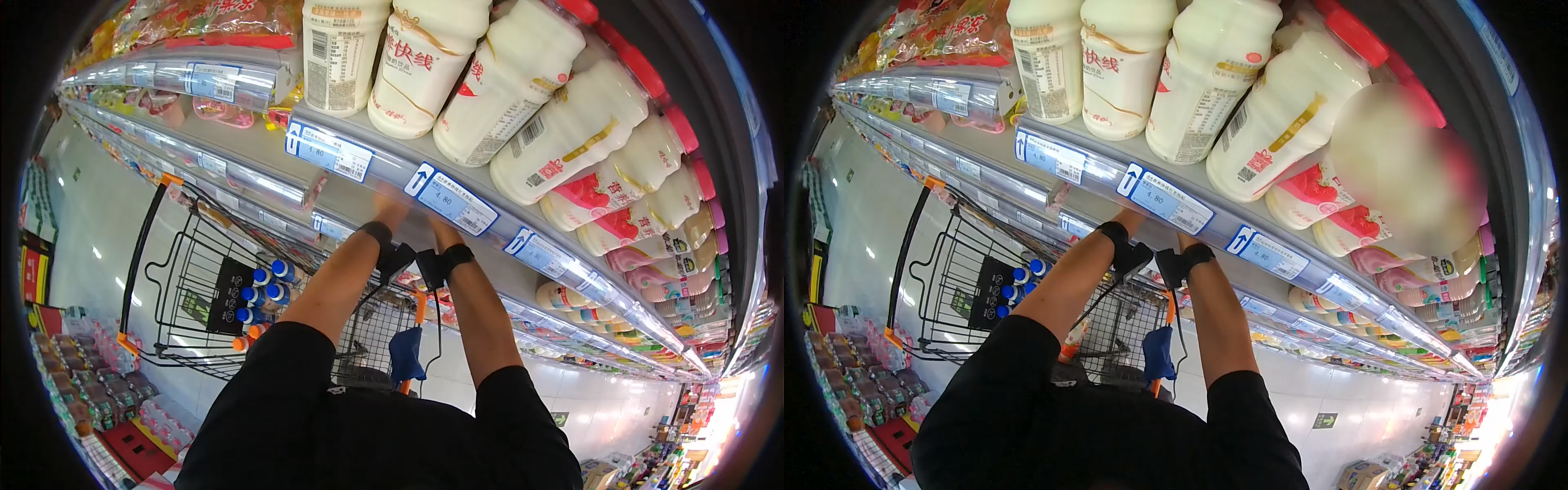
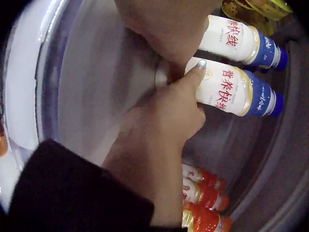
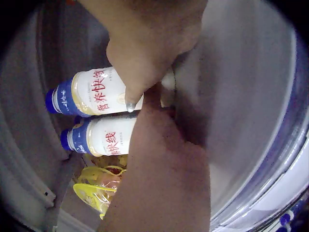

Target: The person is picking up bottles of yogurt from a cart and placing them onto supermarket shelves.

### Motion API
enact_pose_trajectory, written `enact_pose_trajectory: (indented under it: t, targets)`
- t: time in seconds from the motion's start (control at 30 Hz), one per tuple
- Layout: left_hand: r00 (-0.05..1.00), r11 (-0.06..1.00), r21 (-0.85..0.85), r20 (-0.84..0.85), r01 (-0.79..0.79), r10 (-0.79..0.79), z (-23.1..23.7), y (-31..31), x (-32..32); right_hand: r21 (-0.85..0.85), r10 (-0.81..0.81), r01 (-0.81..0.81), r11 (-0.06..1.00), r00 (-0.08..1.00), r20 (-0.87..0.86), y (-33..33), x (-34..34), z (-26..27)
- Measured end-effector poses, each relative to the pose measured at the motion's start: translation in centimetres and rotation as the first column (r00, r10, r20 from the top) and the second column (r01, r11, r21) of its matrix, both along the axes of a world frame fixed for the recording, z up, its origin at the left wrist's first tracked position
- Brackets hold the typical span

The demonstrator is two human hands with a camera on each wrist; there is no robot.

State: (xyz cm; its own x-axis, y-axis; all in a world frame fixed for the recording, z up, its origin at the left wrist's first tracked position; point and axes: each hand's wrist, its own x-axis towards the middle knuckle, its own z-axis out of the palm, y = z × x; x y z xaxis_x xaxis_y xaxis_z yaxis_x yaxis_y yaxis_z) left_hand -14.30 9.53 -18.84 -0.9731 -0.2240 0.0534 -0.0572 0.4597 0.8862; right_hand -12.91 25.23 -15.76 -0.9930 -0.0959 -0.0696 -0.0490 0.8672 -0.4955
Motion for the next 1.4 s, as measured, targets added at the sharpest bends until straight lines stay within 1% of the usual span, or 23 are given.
enact_pose_trajectory:
  t: [0.07,0.1,0.2,0.27,0.3,0.37,0.5,0.57,0.67,0.73,0.8,0.87,0.93,1.0,1.07,1.13,1.2,1.27,1.3,1.4]
  targets:
    - [0.998,0.993,0.105,0.019,-0.060,0.058,-1.6,0.4,-1.0,0.012,-0.015,0.015,1.000,0.999,0.039,0.9,0.7,-1.8]
    - [0.999,0.991,0.125,0.001,-0.052,0.052,0.1,0.3,-0.2,0.011,-0.020,0.019,1.000,0.998,0.053,1.3,0.9,-2.3]
    - [0.996,0.995,0.097,-0.088,-0.021,0.030,1.7,0.2,1.7,0.007,-0.030,0.029,1.000,0.997,0.073,1.8,1.0,-3.2]
    - [0.996,0.996,0.093,-0.094,0.001,0.008,2.9,0.0,2.2,0.002,-0.035,0.034,0.999,0.996,0.078,2.0,0.8,-3.5]
    - [0.998,0.993,0.113,-0.065,0.012,-0.005,5.1,-0.4,2.7,0.000,-0.035,0.035,0.999,0.996,0.078,2.0,0.7,-3.6]
    - [0.998,0.991,0.133,-0.053,0.028,-0.021,5.9,-0.6,3.1,-0.003,-0.038,0.038,0.999,0.996,0.081,2.1,0.5,-3.8]
    - [0.996,0.982,0.188,-0.091,-0.004,0.021,4.9,-0.2,3.8,-0.007,-0.034,0.035,0.999,0.996,0.085,2.3,0.2,-3.9]
    - [0.998,0.973,0.228,-0.024,-0.043,0.050,5.3,0.0,3.6,-0.007,-0.033,0.034,0.999,0.995,0.089,2.3,0.1,-4.0]
    - [0.998,0.969,0.241,-0.006,-0.058,0.061,5.0,-0.2,3.4,-0.012,-0.034,0.035,0.999,0.995,0.095,2.4,-0.1,-4.2]
    - [0.999,0.979,0.199,-0.006,-0.045,0.047,4.4,-0.4,3.2,-0.017,-0.037,0.039,0.999,0.994,0.099,2.3,0.0,-4.4]
    - [1.000,0.995,0.100,0.005,-0.012,0.011,3.6,-0.5,2.8,-0.024,-0.035,0.038,0.999,0.994,0.103,2.4,0.0,-4.5]
    - [0.997,0.995,-0.077,0.060,0.057,-0.052,2.5,-0.7,2.1,-0.027,-0.031,0.034,0.999,0.994,0.103,2.7,-0.1,-4.8]
    - [0.983,0.950,-0.272,0.138,0.154,-0.119,1.0,-0.9,1.5,-0.036,-0.028,0.032,0.999,0.994,0.104,2.7,-0.1,-5.0]
    - [0.975,0.908,-0.361,0.145,0.213,-0.171,-1.7,-0.9,0.9,-0.044,-0.027,0.032,0.998,0.994,0.106,2.7,-0.1,-5.6]
    - [0.969,0.886,-0.395,0.078,0.245,-0.233,-6.6,-1.5,-1.0,-0.062,-0.021,0.027,0.998,0.994,0.107,2.5,-0.3,-5.9]
    - [0.977,0.954,-0.220,-0.009,0.204,-0.211,-7.8,-1.9,-0.4,-0.076,-0.018,0.026,0.997,0.994,0.109,2.3,-0.7,-6.4]
    - [0.962,0.938,-0.215,0.082,0.272,-0.260,-3.7,-2.4,0.6,-0.088,-0.016,0.027,0.996,0.993,0.119,2.2,-0.7,-6.9]
    - [0.968,0.898,-0.371,0.010,0.238,-0.252,-2.8,-2.3,0.3,-0.104,-0.013,0.026,0.994,0.992,0.127,2.0,-0.8,-7.3]
    - [0.973,0.958,-0.277,-0.188,0.080,-0.136,-4.0,-1.7,-0.5,-0.111,-0.010,0.024,0.994,0.992,0.127,1.8,-0.9,-7.4]
    - [0.949,0.937,-0.345,-0.309,-0.058,-0.055,-0.6,-0.8,-0.5,-0.127,-0.005,0.022,0.992,0.991,0.133,1.7,-1.4,-7.8]
